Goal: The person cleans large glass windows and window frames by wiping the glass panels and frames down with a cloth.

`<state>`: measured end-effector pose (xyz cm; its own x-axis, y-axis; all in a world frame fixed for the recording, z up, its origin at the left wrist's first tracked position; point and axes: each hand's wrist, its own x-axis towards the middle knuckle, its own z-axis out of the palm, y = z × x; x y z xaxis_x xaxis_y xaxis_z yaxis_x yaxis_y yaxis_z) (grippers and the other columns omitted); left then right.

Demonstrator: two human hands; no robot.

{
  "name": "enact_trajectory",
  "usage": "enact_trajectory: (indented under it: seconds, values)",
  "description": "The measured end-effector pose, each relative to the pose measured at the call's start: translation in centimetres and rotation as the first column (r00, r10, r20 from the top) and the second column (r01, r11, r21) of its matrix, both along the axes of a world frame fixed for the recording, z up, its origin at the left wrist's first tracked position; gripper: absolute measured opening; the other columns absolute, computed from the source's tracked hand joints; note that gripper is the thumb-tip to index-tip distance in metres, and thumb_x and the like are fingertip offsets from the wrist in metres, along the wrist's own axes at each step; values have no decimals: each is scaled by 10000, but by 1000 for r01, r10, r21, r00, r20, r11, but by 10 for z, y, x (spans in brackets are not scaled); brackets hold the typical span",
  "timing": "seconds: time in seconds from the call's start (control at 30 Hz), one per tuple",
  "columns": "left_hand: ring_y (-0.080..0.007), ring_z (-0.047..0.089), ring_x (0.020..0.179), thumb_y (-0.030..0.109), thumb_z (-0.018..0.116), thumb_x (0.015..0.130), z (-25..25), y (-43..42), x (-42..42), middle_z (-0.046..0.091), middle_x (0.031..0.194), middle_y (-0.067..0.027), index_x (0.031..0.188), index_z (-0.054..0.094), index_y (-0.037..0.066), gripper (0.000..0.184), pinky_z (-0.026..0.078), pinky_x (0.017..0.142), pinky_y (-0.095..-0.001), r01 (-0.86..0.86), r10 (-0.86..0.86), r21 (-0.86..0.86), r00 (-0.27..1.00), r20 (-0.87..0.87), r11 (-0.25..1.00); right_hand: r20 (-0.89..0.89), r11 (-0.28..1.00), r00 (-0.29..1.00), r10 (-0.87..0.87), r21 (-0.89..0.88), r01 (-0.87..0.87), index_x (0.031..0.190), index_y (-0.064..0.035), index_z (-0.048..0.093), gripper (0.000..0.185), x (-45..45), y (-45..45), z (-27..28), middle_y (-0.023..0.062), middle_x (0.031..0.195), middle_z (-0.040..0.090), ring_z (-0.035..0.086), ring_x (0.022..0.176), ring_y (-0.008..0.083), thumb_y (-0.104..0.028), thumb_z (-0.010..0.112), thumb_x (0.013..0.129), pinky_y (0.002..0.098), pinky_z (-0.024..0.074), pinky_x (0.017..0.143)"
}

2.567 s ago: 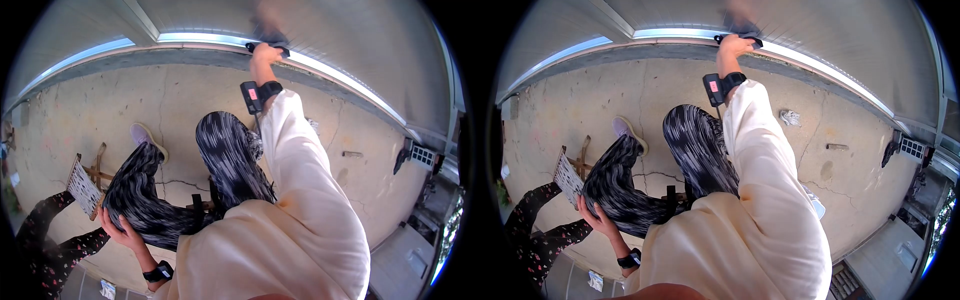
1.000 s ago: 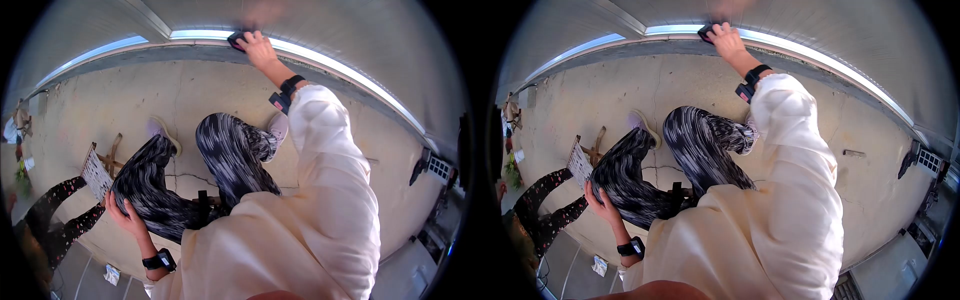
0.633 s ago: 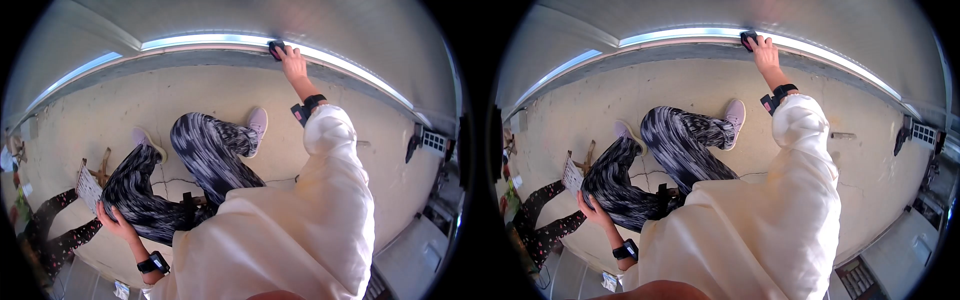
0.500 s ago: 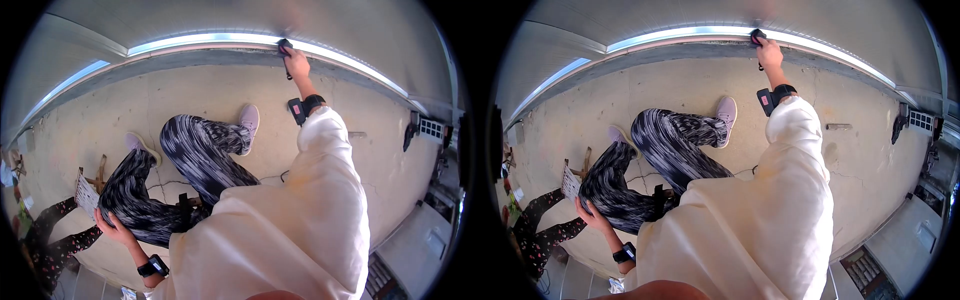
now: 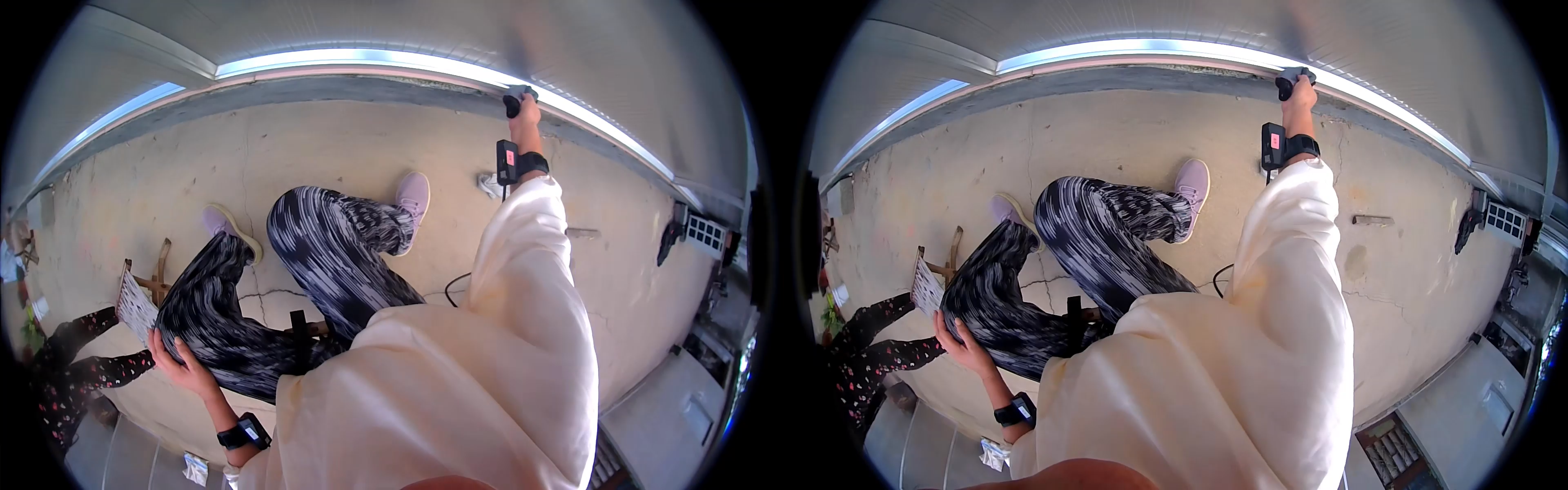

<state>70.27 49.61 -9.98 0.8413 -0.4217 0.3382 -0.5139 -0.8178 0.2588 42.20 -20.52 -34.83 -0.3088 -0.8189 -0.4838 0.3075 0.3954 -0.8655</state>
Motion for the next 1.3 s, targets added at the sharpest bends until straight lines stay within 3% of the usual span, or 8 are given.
enact_trajectory:
  seconds: [0.17,0.37,0.5,0.67,0.83,1.03,1.2,1.3]
  values:
    - [-347,421,1232,166,500,926,-2,5,1,480,1311,-194,1239,501,-30,369,267,1056,-455,-9,9,-21,1000,-13,1000,-461,977,877,137,-84,-197,1045,77,585,368,55,40,-6,136,960,613,627,870,239,-163,599,767,345,500,722]
    - [-328,421,1237,191,503,938,-6,16,3,488,1303,-182,1254,500,-22,381,282,1056,-427,-13,13,-35,1000,-1,999,-621,993,780,-72,-122,-5,1131,8,608,438,76,75,47,202,1091,631,597,1010,337,-228,545,767,397,440,874]
    - [-325,420,1238,213,484,949,-9,20,-1,478,1318,-179,1264,491,-17,390,281,1055,-426,-55,54,-30,998,-18,998,-648,992,759,63,-41,-117,1136,3,607,438,64,51,35,218,1122,615,599,1003,351,-227,538,770,405,432,889]
    - [-328,424,1233,199,487,946,-10,25,1,480,1314,-180,1263,488,-19,384,287,1051,-415,-79,77,-57,996,-42,995,-254,993,967,31,-105,-59,1067,72,609,379,73,42,22,144,977,624,630,837,242,-141,574,755,363,516,673]
    - [-327,434,1224,176,494,939,-9,25,2,489,1303,-188,1248,492,-35,374,286,1049,-421,-51,49,-74,998,-34,996,-42,994,999,24,-107,-29,1011,71,548,317,120,60,9,165,962,593,641,720,283,-134,615,779,403,525,546]
    - [-338,432,1224,159,494,931,-9,24,2,488,1309,-187,1238,499,-37,364,284,1049,-424,-39,35,-105,999,-35,994,-90,980,992,90,-170,-104,1004,71,555,272,222,117,-16,152,940,581,614,785,262,-98,565,791,384,520,627]
    - [-354,426,1225,224,511,921,-5,20,3,469,1329,-204,1240,505,-31,408,284,1045,-445,-50,45,-111,998,-54,993,-74,975,974,212,-53,-216,1380,23,338,605,312,181,7,165,1248,501,542,1016,241,-93,512,813,341,452,854]
    - [-356,427,1223,210,508,916,-4,18,2,469,1328,-205,1241,503,-33,406,286,1043,-445,-65,60,-103,997,-53,993,-6,978,978,209,6,-209,1401,-17,347,630,352,218,40,258,1229,543,542,1109,382,-195,504,818,410,387,965]
